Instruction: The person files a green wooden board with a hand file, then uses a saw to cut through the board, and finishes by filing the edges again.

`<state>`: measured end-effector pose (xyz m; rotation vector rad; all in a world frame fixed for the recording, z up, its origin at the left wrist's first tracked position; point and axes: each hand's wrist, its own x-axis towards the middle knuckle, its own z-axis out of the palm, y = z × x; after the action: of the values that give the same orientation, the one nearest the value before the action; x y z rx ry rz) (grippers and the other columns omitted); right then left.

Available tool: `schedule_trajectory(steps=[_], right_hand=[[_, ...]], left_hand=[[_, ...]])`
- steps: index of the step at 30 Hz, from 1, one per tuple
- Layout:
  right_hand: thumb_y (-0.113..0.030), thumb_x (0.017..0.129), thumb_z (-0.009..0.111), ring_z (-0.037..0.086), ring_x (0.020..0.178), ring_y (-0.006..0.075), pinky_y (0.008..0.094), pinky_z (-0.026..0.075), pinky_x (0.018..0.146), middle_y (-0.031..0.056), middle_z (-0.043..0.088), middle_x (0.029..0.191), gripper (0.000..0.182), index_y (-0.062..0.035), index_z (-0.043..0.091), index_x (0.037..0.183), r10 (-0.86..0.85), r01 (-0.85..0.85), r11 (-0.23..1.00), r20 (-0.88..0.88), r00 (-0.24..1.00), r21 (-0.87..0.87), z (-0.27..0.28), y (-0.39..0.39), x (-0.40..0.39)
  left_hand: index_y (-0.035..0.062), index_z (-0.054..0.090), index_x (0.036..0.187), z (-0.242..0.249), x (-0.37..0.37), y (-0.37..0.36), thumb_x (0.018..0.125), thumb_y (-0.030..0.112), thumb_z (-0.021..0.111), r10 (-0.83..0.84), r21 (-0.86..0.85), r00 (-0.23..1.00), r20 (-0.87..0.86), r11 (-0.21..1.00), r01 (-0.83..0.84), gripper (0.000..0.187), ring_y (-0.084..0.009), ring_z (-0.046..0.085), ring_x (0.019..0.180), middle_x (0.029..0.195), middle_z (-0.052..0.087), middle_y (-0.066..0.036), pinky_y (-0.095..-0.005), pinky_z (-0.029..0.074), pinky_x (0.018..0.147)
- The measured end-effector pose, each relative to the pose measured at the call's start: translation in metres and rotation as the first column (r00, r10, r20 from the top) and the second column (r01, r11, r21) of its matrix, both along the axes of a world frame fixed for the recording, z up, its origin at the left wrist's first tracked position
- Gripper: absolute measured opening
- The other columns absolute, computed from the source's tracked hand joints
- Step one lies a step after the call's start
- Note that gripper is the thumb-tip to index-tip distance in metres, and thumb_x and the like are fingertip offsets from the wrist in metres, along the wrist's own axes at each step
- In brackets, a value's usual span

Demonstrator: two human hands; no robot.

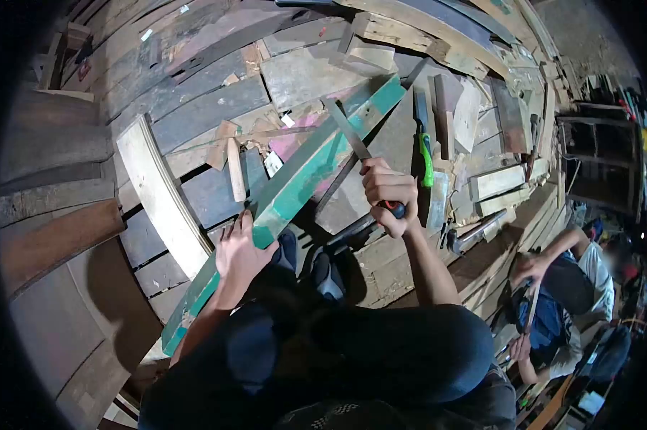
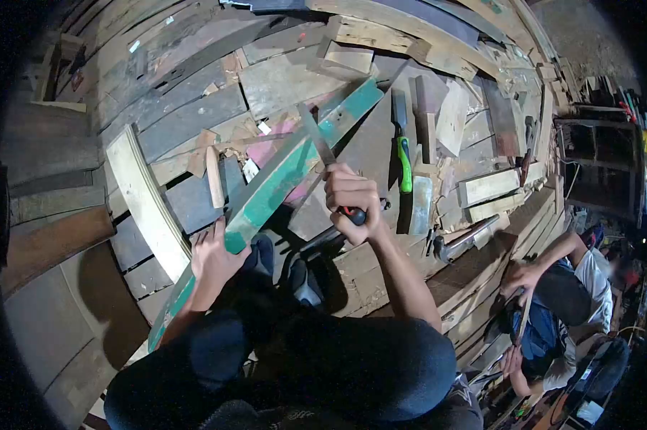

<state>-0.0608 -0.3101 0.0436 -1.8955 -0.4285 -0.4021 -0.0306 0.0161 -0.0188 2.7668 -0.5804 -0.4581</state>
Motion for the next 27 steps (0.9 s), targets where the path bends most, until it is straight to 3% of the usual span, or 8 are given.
schedule_trajectory(steps=[4, 9, 10, 14, 18, 23, 25, 27], right_hand=[[-0.012, 0.060, 0.062, 0.053, 0.059, 0.0277, 0.0466, 0.049, 0.076, 0.0106, 0.053, 0.062, 0.018, 0.0002, 0.050, 0.061, -0.016, 0.014, 0.996, 0.025, 1.000, 0.087, 0.036, 0.011, 0.007], [-0.009, 0.059, 0.059, 0.055, 0.068, 0.0288, 0.0482, 0.049, 0.086, 0.0102, 0.052, 0.066, 0.013, 0.0017, 0.052, 0.063, 0.032, -0.032, 0.999, -0.046, 0.998, 0.012, -0.005, -0.010, 0.005], [-0.009, 0.061, 0.060, 0.056, 0.072, 0.0287, 0.0494, 0.049, 0.091, 0.0102, 0.052, 0.067, 0.013, 0.0017, 0.053, 0.064, 0.006, -0.006, 1.000, -0.058, 0.998, 0.006, -0.007, -0.008, 0.006], [-0.009, 0.056, 0.060, 0.053, 0.059, 0.0292, 0.0475, 0.050, 0.083, 0.0107, 0.052, 0.062, 0.015, 0.0015, 0.052, 0.062, -0.023, 0.021, 0.998, 0.030, 0.999, 0.064, 0.025, 0.003, 0.009], [-0.010, 0.057, 0.060, 0.055, 0.065, 0.0296, 0.0489, 0.050, 0.086, 0.0111, 0.053, 0.066, 0.018, 0.0023, 0.051, 0.064, 0.003, -0.003, 1.000, -0.024, 1.000, 0.024, 0.011, -0.012, 0.002], [-0.008, 0.057, 0.060, 0.052, 0.065, 0.0310, 0.0444, 0.047, 0.077, 0.0113, 0.047, 0.064, 0.015, 0.0022, 0.051, 0.064, -0.015, 0.016, 0.999, 0.024, 1.000, -0.030, 0.027, -0.001, 0.009], [-0.011, 0.057, 0.060, 0.054, 0.066, 0.0305, 0.0439, 0.047, 0.075, 0.0109, 0.049, 0.065, 0.016, 0.0013, 0.051, 0.063, 0.020, -0.019, 0.996, -0.013, 1.000, 0.089, 0.049, 0.000, 0.001], [-0.013, 0.058, 0.062, 0.056, 0.069, 0.0310, 0.0467, 0.048, 0.082, 0.0113, 0.052, 0.068, 0.017, 0.0003, 0.053, 0.064, 0.023, -0.019, 0.997, -0.052, 0.998, 0.073, 0.039, -0.007, -0.005]], left_hand=[[0.0001, 0.053, 0.144, 0.001, -0.006, -0.001, 0.075, 0.052, 0.082, -0.034, 0.104, 0.999, -0.026, 0.994, 0.037, 0.092, -0.0318, 0.064, 0.125, 0.140, 0.065, -0.018, -0.0497, 0.043, 0.111], [0.0006, 0.060, 0.138, 0.001, -0.004, -0.002, 0.072, 0.050, 0.084, -0.037, 0.073, 0.999, -0.006, 0.997, 0.037, 0.086, -0.0309, 0.070, 0.112, 0.124, 0.072, -0.017, -0.0453, 0.048, 0.107], [0.0022, 0.064, 0.126, 0.000, -0.004, -0.004, 0.068, 0.041, 0.086, -0.006, 0.003, 0.997, 0.075, 1.000, 0.006, 0.073, -0.0338, 0.072, 0.101, 0.109, 0.074, -0.019, -0.0453, 0.050, 0.102], [0.0024, 0.064, 0.129, -0.007, -0.008, -0.001, 0.069, 0.042, 0.085, -0.050, -0.006, 0.976, 0.214, 0.999, 0.053, 0.076, -0.0340, 0.072, 0.102, 0.111, 0.074, -0.019, -0.0446, 0.050, 0.102], [-0.0003, 0.058, 0.139, -0.003, -0.007, -0.002, 0.068, 0.047, 0.088, -0.008, 0.054, 1.000, -0.009, 0.998, 0.009, 0.090, -0.0331, 0.070, 0.111, 0.127, 0.071, -0.019, -0.0459, 0.047, 0.106], [0.0000, 0.059, 0.138, -0.007, -0.008, 0.001, 0.070, 0.047, 0.087, -0.036, 0.026, 0.998, 0.061, 0.999, 0.034, 0.087, -0.0314, 0.071, 0.112, 0.130, 0.070, -0.020, -0.0486, 0.045, 0.108], [-0.0009, 0.062, 0.129, -0.002, -0.005, 0.000, 0.071, 0.043, 0.085, -0.080, -0.026, 0.970, 0.228, 0.996, 0.088, 0.076, -0.0366, 0.072, 0.098, 0.109, 0.074, -0.020, -0.0459, 0.051, 0.101], [-0.0006, 0.061, 0.130, -0.005, -0.005, 0.002, 0.070, 0.043, 0.085, -0.057, -0.031, 0.983, 0.174, 0.998, 0.063, 0.078, -0.0372, 0.072, 0.098, 0.109, 0.074, -0.020, -0.0457, 0.051, 0.100]])
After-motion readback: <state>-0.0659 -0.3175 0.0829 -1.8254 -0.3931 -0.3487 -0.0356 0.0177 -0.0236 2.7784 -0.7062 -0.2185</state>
